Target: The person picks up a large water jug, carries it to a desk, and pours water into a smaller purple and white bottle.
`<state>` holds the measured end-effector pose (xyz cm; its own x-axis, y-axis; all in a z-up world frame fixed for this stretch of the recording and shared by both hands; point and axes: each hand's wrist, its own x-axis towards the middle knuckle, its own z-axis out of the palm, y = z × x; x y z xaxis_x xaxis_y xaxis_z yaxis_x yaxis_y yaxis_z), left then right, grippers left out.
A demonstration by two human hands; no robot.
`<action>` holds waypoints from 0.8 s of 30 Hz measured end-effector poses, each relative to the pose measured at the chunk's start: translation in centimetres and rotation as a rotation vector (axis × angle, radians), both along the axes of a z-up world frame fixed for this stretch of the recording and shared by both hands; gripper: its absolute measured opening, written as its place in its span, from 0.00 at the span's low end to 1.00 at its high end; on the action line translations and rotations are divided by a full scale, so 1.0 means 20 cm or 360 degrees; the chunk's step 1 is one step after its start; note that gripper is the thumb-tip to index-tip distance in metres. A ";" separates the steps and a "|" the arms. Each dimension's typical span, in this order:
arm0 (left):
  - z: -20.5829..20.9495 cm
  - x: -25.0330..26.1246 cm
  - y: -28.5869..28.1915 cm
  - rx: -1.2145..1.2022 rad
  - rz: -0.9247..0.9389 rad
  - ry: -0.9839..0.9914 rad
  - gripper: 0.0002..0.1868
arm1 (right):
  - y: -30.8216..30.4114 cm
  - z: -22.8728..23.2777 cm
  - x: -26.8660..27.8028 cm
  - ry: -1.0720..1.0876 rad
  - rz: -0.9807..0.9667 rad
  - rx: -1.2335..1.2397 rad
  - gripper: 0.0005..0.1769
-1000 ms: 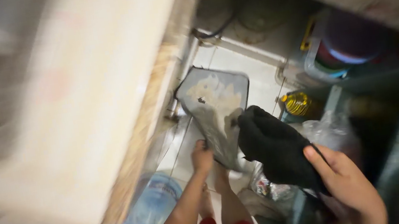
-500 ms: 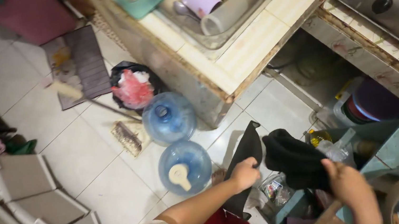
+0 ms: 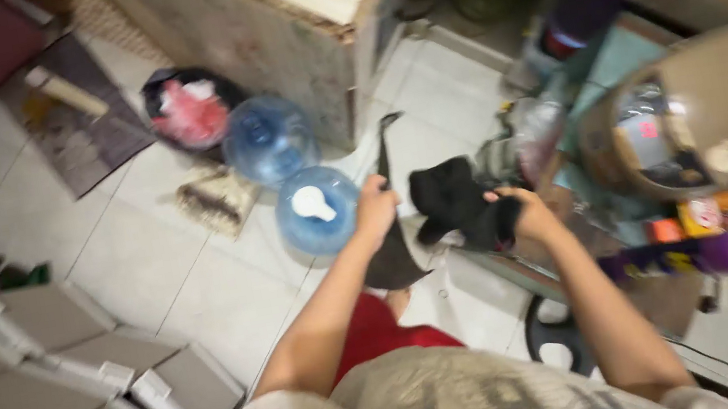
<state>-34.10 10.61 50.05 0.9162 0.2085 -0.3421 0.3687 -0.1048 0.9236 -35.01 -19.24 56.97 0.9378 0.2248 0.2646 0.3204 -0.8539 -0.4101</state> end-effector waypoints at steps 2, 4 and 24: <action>0.09 -0.01 0.03 0.0032 -0.0040 0.0002 0.26 | 0.03 0.10 -0.01 0.0385 -0.0089 0.0313 0.17; 0.15 -0.07 0.06 0.0061 -0.0088 0.0049 0.26 | 0.04 0.17 -0.15 -0.0060 -0.0180 0.0328 0.19; 0.15 -0.14 0.15 0.0085 -0.0339 -0.0167 0.21 | -0.02 0.07 -0.86 0.0977 -0.0113 0.0501 0.23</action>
<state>-36.84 13.61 53.10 0.9713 0.0223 -0.2366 0.2356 -0.2194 0.9468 -52.11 -19.70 58.36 0.9483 0.1569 -0.2760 -0.1010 -0.6750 -0.7309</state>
